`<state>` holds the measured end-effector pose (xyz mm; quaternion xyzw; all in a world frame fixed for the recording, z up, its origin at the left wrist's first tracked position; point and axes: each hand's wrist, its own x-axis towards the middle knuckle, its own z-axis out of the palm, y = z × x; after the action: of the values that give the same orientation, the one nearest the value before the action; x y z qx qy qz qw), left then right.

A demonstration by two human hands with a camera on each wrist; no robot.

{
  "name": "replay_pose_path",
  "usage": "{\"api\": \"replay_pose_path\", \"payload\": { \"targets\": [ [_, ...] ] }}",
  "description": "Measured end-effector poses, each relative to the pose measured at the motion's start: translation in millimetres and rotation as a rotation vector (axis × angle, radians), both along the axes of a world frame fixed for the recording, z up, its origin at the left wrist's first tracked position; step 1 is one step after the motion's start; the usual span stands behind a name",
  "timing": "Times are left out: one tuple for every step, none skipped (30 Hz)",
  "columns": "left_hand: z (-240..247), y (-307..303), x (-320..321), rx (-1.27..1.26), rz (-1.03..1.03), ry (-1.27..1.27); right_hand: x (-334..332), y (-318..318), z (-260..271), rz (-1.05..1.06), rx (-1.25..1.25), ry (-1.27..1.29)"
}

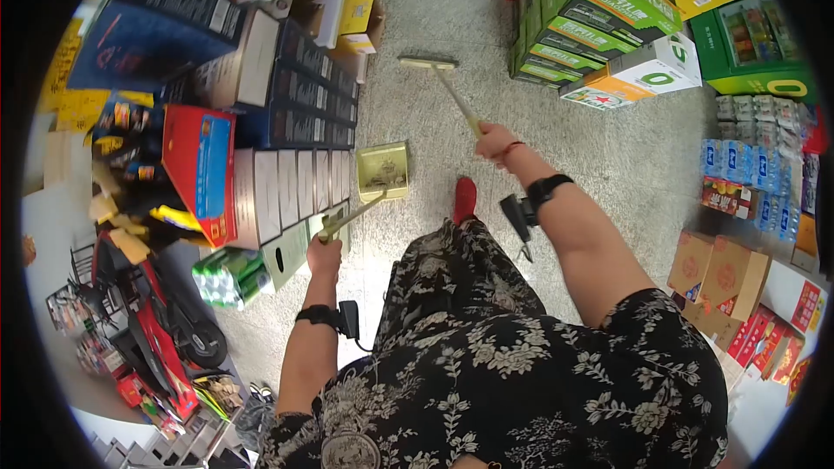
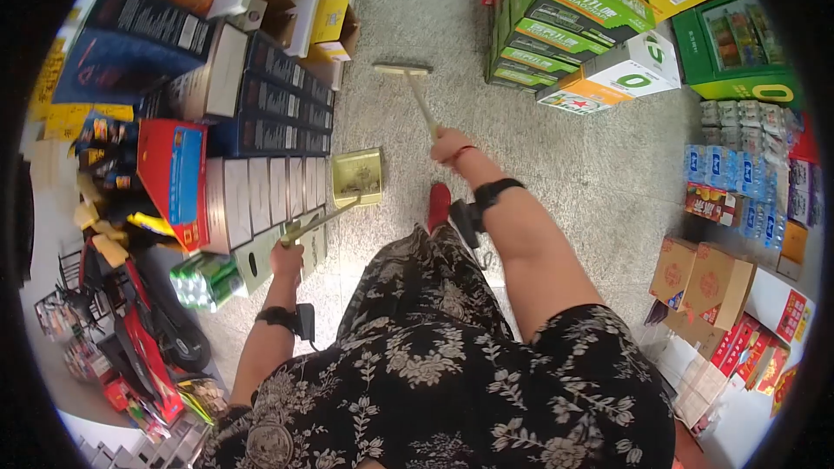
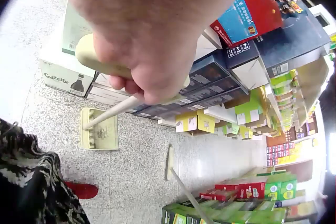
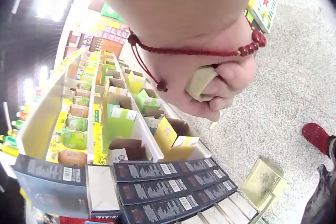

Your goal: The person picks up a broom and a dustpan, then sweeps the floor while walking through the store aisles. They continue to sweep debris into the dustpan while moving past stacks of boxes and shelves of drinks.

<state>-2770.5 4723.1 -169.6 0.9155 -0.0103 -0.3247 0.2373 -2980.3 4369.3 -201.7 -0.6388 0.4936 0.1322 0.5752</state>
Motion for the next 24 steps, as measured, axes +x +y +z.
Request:
{"api": "replay_pose_path", "payload": {
  "targets": [
    [-2.3, -10.0, 0.8, -0.024, 0.039, 0.012, 12.4, -6.6, -9.5, 0.049, -0.006, 0.039],
    [-4.7, -17.2, 1.5, -0.044, 0.081, 0.027, 21.9, -9.5, -18.8, 0.100, -0.009, 0.079],
    [-12.0, -21.0, 4.9, -0.075, 0.078, 0.025, 26.3, -8.8, -39.8, 0.183, -0.031, 0.080],
    [-12.5, -29.3, 6.8, -0.070, 0.072, 0.025, 28.8, -6.8, -55.2, 0.266, -0.053, 0.081],
    [-13.0, -38.1, 8.4, -0.042, 0.060, 0.019, 29.0, -3.0, -33.0, 0.342, -0.074, 0.117],
    [-13.6, -47.3, 9.1, -0.018, 0.046, 0.015, 24.7, 0.6, -6.9, 0.417, -0.098, 0.154],
    [-14.8, -56.0, 11.6, -0.021, 0.040, 0.019, 18.5, -0.9, -4.7, 0.410, -0.100, 0.160],
    [-15.5, -63.7, 14.7, -0.015, 0.025, 0.024, 11.6, -3.2, -4.2, 0.510, -0.054, 0.126],
    [-16.7, -71.1, 16.5, -0.010, 0.012, 0.028, 4.4, -5.6, -3.4, 0.610, -0.008, 0.093],
    [-18.4, -78.7, 17.8, -0.017, 0.005, 0.031, -5.6, -9.5, -2.8, 0.603, -0.014, 0.098],
    [-18.8, -86.6, 19.7, -0.042, 0.042, 0.023, -18.6, -14.8, -2.2, 0.541, 0.112, 0.052],
    [-18.9, -94.4, 21.9, -0.067, 0.082, 0.016, -28.9, -19.1, 0.1, 0.480, 0.238, 0.005],
    [-16.6, -101.6, 23.4, -0.067, 0.070, 0.005, -33.6, -30.3, 61.3, 0.400, 0.251, 0.096],
    [-11.8, -108.3, 23.0, -0.071, 0.070, 0.010, -45.2, -32.8, 68.3, 0.399, 0.248, 0.102],
    [-6.2, -115.9, 23.9, -0.084, 0.054, -0.007, -59.3, -37.5, 73.2, 0.263, 0.267, 0.062],
    [-3.6, -123.9, 26.1, -0.097, 0.036, -0.025, -70.9, -45.2, 76.1, 0.125, 0.283, 0.020],
    [-3.8, -129.3, 30.2, -0.082, 0.015, 0.018, -82.2, -53.3, 71.0, 0.122, 0.279, 0.023],
    [-15.2, -130.8, 37.2, -0.083, 0.013, 0.022, -91.5, -59.6, 63.5, 0.123, 0.180, -0.019],
    [-34.3, -131.1, 45.7, -0.067, -0.077, -0.021, -97.0, -63.7, 54.3, 0.123, 0.082, -0.060],
    [-46.4, -135.3, 52.7, -0.051, -0.167, -0.064, -93.7, -70.7, 58.1, 0.120, 0.082, -0.057],
    [-42.3, -151.0, 57.0, 0.057, -0.209, -0.031, -87.9, -82.1, 65.5, 0.047, 0.072, -0.027],
    [-37.6, -165.4, 60.7, 0.057, -0.212, -0.029, -81.8, -92.7, 68.7, -0.026, 0.064, 0.003],
    [-32.7, -179.8, 64.6, 0.069, -0.295, -0.056, -78.0, -99.5, 51.3, -0.091, 0.017, -0.055],
    [-27.4, -195.5, 68.7, 0.080, -0.379, -0.084, -66.0, -106.9, 56.9, -0.095, 0.017, -0.052]
  ]
}}
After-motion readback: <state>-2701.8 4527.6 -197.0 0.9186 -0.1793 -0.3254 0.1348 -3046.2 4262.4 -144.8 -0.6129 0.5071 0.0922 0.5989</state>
